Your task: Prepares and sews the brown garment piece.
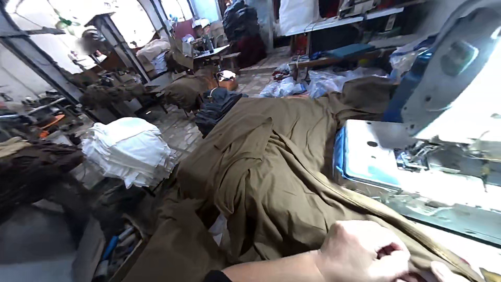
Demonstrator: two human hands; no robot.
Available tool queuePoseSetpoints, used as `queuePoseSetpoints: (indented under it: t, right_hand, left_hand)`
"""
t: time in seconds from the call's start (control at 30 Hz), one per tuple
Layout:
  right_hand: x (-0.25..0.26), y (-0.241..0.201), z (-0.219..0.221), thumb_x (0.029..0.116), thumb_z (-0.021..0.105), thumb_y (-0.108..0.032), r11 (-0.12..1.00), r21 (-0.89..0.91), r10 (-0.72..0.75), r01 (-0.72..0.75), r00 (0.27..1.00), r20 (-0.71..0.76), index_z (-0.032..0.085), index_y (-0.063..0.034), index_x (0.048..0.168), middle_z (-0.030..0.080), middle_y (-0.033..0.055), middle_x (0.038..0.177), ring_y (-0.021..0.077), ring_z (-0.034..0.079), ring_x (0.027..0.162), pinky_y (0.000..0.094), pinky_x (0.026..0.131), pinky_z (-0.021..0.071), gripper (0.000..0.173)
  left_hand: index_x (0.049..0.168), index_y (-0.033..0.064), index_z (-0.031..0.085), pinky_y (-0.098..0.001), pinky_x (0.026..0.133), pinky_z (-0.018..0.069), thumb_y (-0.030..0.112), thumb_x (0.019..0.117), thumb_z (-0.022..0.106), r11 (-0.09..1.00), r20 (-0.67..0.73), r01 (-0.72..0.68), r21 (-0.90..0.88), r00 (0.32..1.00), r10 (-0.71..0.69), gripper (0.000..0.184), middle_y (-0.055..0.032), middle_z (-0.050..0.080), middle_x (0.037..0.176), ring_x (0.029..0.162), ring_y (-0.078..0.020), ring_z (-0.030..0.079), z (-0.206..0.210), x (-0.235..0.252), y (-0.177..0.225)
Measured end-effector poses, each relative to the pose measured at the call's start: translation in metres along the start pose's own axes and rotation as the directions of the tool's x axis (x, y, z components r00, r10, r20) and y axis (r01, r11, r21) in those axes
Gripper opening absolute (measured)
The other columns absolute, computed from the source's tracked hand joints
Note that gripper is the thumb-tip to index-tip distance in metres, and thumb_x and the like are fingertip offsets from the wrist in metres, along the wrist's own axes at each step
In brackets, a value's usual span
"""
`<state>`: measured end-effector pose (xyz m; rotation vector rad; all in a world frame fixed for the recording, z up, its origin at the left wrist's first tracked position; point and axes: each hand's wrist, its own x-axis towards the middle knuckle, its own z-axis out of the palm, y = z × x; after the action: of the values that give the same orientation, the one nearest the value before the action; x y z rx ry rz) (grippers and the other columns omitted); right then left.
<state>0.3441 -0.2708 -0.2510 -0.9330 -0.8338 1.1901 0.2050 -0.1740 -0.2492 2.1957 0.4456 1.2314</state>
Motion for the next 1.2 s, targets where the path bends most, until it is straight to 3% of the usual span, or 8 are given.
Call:
queuePoseSetpoints:
  t: [0.1, 0.2, 0.3, 0.43, 0.53, 0.67, 0.93, 1.2]
  right_hand:
    - [-0.013, -0.004, -0.005, 0.1023, 0.054, -0.006, 0.995, -0.052, -0.084, 0.084, 0.996, 0.004, 0.074, -0.0188, 0.106, 0.077, -0.0082, 0.1, 0.0083, 0.074, 0.089, 0.0327, 0.088, 0.0625, 0.024]
    - [-0.022, -0.005, -0.003, 0.102, 0.048, 0.0, 0.997, -0.032, -0.071, 0.07, 0.997, -0.043, 0.069, -0.0109, 0.115, 0.077, -0.0071, 0.103, 0.0081, 0.073, 0.092, 0.0311, 0.089, 0.0616, 0.027]
    - [-0.026, -0.004, 0.005, 0.1003, 0.044, 0.004, 0.998, 0.032, -0.044, 0.047, 0.996, -0.083, 0.07, -0.0127, 0.112, 0.077, -0.0075, 0.101, 0.0068, 0.073, 0.089, 0.0286, 0.087, 0.0614, 0.033]
    - [-0.024, 0.006, 0.007, 0.0943, 0.054, 0.009, 0.972, -0.117, -0.206, 0.204, 0.979, -0.003, 0.073, -0.0128, 0.111, 0.076, -0.0098, 0.106, 0.0061, 0.071, 0.099, 0.0304, 0.095, 0.0586, 0.033]
    - [-0.019, 0.013, 0.009, 0.0924, 0.066, 0.004, 0.902, -0.288, -0.341, 0.321, 0.94, -0.019, 0.072, -0.0174, 0.103, 0.074, -0.0171, 0.099, -0.0021, 0.068, 0.092, 0.0225, 0.087, 0.0579, 0.024]
    - [-0.016, 0.021, 0.007, 0.0876, 0.062, 0.009, 0.833, -0.397, -0.45, 0.386, 0.889, -0.079, 0.07, -0.0169, 0.094, 0.071, -0.021, 0.092, -0.008, 0.066, 0.085, 0.0165, 0.081, 0.057, 0.028]
    - [-0.01, 0.027, -0.006, 0.0944, 0.066, -0.002, 0.865, -0.344, -0.416, 0.366, 0.906, -0.081, 0.073, -0.0224, 0.101, 0.072, -0.0221, 0.097, -0.0073, 0.066, 0.087, 0.0159, 0.08, 0.0564, 0.023]
    - [-0.01, 0.036, -0.003, 0.0918, 0.067, 0.003, 0.84, -0.395, -0.459, 0.373, 0.876, -0.148, 0.071, -0.0127, 0.093, 0.071, -0.0179, 0.09, -0.0072, 0.065, 0.082, 0.0147, 0.077, 0.0558, 0.016]
  left_hand:
    - [0.085, -0.0074, 0.072, -0.0324, 0.069, 0.0567, 0.0, 0.0886, 0.066, 0.997, 0.043, 0.032, -0.066, 0.999, -0.029, 0.011, -0.0157, 0.071, 0.078, 0.073, -0.0199, 0.07, -0.001, -0.002, 0.005]
    - [0.095, -0.0055, 0.072, -0.0364, 0.081, 0.0571, 0.008, 0.0855, 0.074, 0.997, 0.107, 0.009, 0.077, 0.994, -0.017, 0.017, -0.0163, 0.071, 0.088, 0.087, -0.0257, 0.07, 0.004, -0.009, 0.014]
    - [0.088, -0.0045, 0.071, -0.0329, 0.072, 0.0576, 0.002, 0.0854, 0.067, 0.997, 0.064, 0.019, 0.078, 0.998, -0.024, 0.008, -0.0148, 0.069, 0.082, 0.078, -0.0224, 0.069, 0.007, -0.016, 0.012]
    - [0.086, -0.0068, 0.072, -0.0268, 0.071, 0.0553, -0.001, 0.0865, 0.065, 0.978, 0.05, 0.137, -0.154, 0.99, -0.131, 0.009, -0.0141, 0.07, 0.08, 0.075, -0.0148, 0.068, -0.008, -0.014, 0.015]
    - [0.086, -0.0081, 0.072, -0.023, 0.072, 0.0534, -0.003, 0.0854, 0.067, 0.935, 0.079, 0.205, -0.289, 0.979, -0.19, 0.007, -0.0126, 0.07, 0.08, 0.076, -0.0099, 0.067, -0.013, -0.014, 0.016]
    - [0.087, -0.009, 0.073, -0.0219, 0.074, 0.053, -0.004, 0.0859, 0.068, 0.91, 0.119, 0.224, -0.349, 0.974, -0.194, 0.008, -0.0128, 0.071, 0.082, 0.079, -0.0082, 0.067, -0.015, -0.014, 0.016]
    - [0.091, -0.0104, 0.075, -0.0265, 0.085, 0.0565, -0.004, 0.0888, 0.069, 0.932, 0.067, 0.129, -0.337, 0.991, -0.113, 0.009, -0.0175, 0.074, 0.088, 0.088, -0.0153, 0.072, -0.004, -0.014, 0.004]
    - [0.09, -0.0073, 0.074, -0.0269, 0.079, 0.0583, -0.003, 0.0861, 0.071, 0.998, 0.005, 0.031, -0.051, 1.0, -0.031, 0.007, -0.016, 0.074, 0.085, 0.082, -0.0173, 0.072, 0.002, -0.015, 0.004]
